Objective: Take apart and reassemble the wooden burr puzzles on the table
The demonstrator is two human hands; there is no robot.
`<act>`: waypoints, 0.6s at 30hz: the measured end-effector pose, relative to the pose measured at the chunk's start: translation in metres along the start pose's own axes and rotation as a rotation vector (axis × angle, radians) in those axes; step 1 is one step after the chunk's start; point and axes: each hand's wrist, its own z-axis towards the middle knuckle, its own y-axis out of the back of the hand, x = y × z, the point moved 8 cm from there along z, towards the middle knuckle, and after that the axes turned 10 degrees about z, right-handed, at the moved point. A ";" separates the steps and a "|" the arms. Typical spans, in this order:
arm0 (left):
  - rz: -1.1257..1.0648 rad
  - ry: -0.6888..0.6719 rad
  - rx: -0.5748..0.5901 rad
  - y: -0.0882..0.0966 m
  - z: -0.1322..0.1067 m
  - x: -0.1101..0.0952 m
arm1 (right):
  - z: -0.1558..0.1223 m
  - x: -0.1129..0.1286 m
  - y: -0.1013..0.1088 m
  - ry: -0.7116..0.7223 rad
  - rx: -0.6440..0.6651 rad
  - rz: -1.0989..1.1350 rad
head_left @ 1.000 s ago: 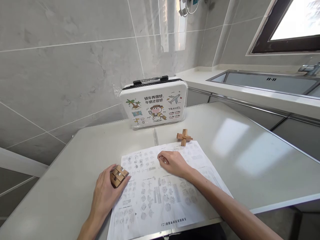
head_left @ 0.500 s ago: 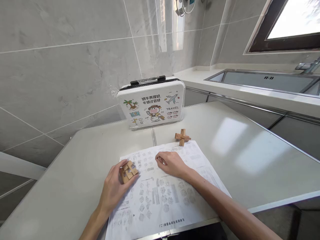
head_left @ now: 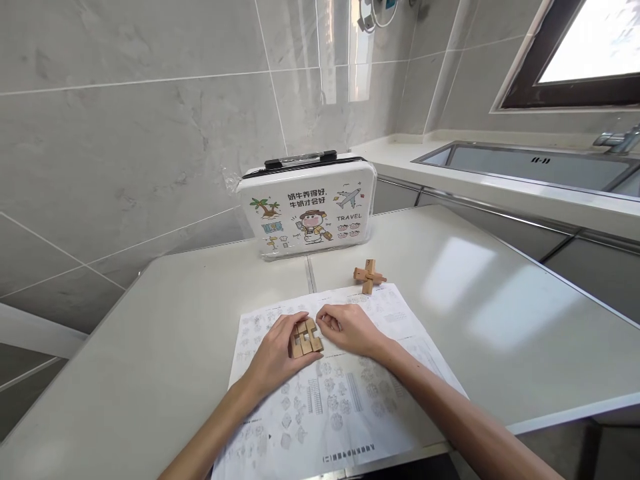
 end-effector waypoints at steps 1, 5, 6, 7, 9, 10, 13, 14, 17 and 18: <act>0.002 -0.001 0.004 0.001 0.000 0.001 | 0.000 0.001 0.000 0.003 0.009 0.004; 0.048 0.008 0.006 0.007 -0.001 0.008 | -0.002 0.002 -0.002 0.009 0.045 0.026; 0.059 0.012 0.012 0.009 -0.001 0.010 | -0.003 0.003 -0.003 0.008 0.058 0.025; 0.067 0.013 0.020 0.010 -0.002 0.012 | -0.003 0.003 -0.003 0.007 0.073 0.021; 0.078 0.005 0.035 0.013 -0.004 0.014 | -0.004 0.005 -0.004 0.009 0.109 0.001; 0.081 -0.001 0.041 0.014 -0.005 0.015 | -0.004 0.006 -0.005 0.012 0.130 -0.013; 0.071 -0.007 0.055 0.018 -0.009 0.019 | -0.005 0.008 -0.007 0.028 0.197 -0.070; 0.058 -0.002 0.062 0.019 -0.010 0.020 | -0.006 0.009 -0.009 0.035 0.212 -0.094; -0.019 0.032 0.081 0.023 -0.012 0.025 | -0.010 0.011 -0.012 0.050 0.233 -0.166; -0.060 0.049 0.090 0.023 -0.012 0.026 | -0.012 0.011 -0.013 0.054 0.226 -0.190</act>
